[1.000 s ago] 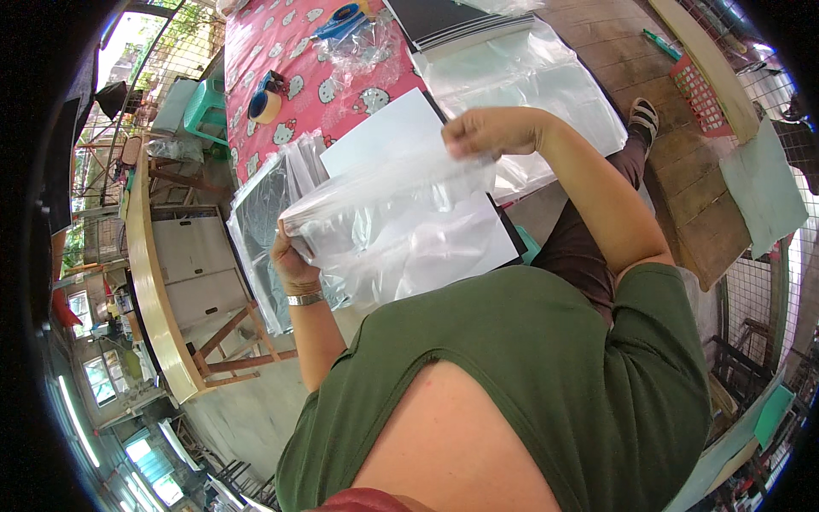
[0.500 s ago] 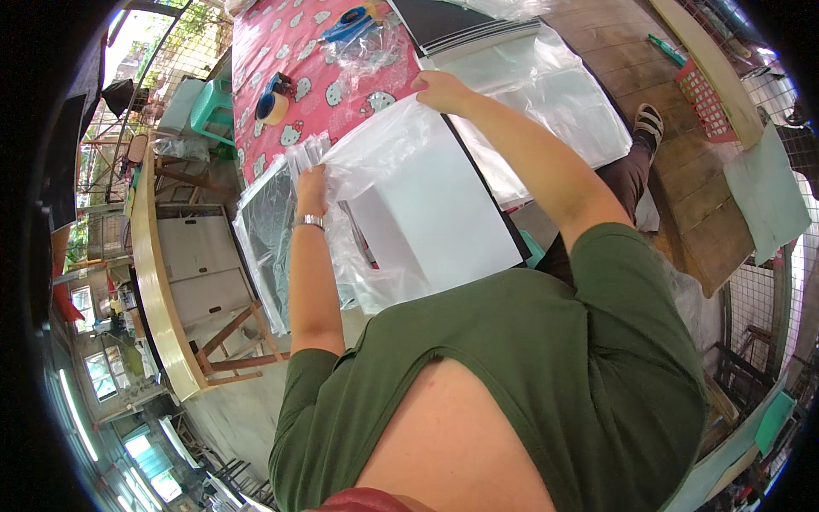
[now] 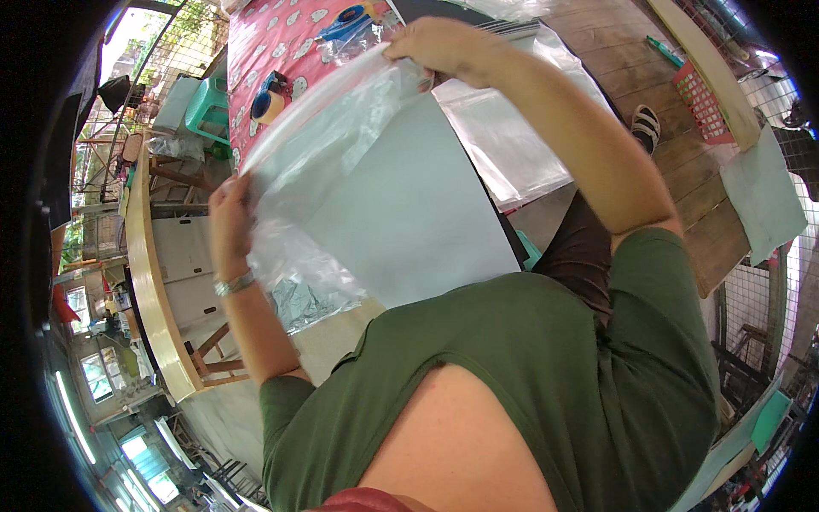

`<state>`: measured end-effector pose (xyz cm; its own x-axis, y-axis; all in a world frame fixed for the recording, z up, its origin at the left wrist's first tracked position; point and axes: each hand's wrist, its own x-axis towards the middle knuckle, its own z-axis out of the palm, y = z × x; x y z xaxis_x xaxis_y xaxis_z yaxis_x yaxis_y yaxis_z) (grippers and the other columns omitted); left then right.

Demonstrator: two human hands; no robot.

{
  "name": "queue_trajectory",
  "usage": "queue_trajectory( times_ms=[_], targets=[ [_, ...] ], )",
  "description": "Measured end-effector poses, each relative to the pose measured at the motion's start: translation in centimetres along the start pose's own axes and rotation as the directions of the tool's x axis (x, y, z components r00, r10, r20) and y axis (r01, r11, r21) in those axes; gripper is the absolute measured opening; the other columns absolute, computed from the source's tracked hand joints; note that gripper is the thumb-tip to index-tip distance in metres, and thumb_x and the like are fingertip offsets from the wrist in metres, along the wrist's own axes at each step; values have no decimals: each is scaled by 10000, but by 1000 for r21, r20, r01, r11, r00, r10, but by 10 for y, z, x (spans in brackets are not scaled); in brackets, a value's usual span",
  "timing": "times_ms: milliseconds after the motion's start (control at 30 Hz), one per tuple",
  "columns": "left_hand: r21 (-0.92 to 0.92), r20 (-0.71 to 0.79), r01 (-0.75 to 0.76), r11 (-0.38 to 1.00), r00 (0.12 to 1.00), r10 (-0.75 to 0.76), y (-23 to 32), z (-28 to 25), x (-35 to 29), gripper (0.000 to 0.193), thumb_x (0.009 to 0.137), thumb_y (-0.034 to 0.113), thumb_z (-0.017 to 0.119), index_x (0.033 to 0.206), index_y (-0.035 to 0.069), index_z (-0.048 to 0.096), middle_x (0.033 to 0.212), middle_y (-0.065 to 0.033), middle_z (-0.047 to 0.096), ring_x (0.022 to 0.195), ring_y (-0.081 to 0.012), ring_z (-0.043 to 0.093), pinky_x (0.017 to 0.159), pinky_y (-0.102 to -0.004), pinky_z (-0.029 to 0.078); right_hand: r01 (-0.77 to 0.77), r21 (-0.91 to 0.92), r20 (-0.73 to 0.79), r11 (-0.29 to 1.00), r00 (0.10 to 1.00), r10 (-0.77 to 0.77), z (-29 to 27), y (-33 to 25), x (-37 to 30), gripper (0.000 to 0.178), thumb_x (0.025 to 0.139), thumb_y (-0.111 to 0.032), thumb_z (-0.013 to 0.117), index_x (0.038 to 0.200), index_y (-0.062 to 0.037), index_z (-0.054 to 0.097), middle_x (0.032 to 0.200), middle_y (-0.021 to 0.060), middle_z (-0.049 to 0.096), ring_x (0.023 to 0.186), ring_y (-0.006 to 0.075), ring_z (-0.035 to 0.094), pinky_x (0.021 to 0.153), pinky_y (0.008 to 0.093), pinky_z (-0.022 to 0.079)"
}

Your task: The person places items into plastic bags, including a black square item and white rectangular sheets, by sliding them inside one at a time and setting the filled bags aside.

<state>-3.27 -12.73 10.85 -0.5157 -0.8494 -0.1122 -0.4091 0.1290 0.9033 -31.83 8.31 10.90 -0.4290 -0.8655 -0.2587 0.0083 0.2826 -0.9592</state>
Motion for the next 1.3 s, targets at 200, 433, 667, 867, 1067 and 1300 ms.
queue_trajectory(
  times_ms=[200,433,667,867,1067,1300],
  targets=[
    [-129,204,-86,988,973,112,55,-89,-90,91,741,65,620,807,2,623,775,-40,596,610,-107,557,533,-215,424,116,223,310,968,933,-184,-20,-67,-105,196,837,-147,523,945,10,567,744,42,573,541,104,523,510,226,439],
    [237,802,103,966,540,-254,56,-67,-131,230,737,94,683,939,-10,644,620,-24,599,514,-67,504,475,-199,367,-20,295,344,955,935,-86,-12,-41,-185,342,744,-105,636,1032,46,529,738,24,540,638,53,498,567,181,380],
    [269,777,544,795,365,-513,-33,-7,-124,166,821,216,631,762,82,554,579,68,425,466,-41,366,424,-199,265,-297,631,329,717,939,98,-5,74,-185,348,767,-52,634,1080,7,492,794,31,555,723,81,545,637,205,445],
    [-169,705,749,640,546,-453,-163,52,-131,115,849,203,594,817,102,549,654,67,482,550,-39,458,494,-184,370,-412,660,283,628,911,301,4,192,-153,320,781,-46,631,1067,-15,489,898,53,569,751,117,577,725,252,492],
    [-370,293,368,853,918,-268,-282,79,-181,134,867,221,583,829,95,557,702,31,540,638,-58,522,571,-236,437,-411,648,195,642,903,382,18,256,-161,165,819,-26,576,983,-39,570,811,27,603,729,122,589,689,260,493],
    [90,24,151,984,988,-154,-281,106,-194,156,884,233,561,835,85,551,697,23,529,616,-53,496,558,-227,425,-108,310,92,945,992,83,35,276,-176,159,768,-10,610,922,-45,635,1001,21,499,820,124,522,740,214,435]
  ],
)
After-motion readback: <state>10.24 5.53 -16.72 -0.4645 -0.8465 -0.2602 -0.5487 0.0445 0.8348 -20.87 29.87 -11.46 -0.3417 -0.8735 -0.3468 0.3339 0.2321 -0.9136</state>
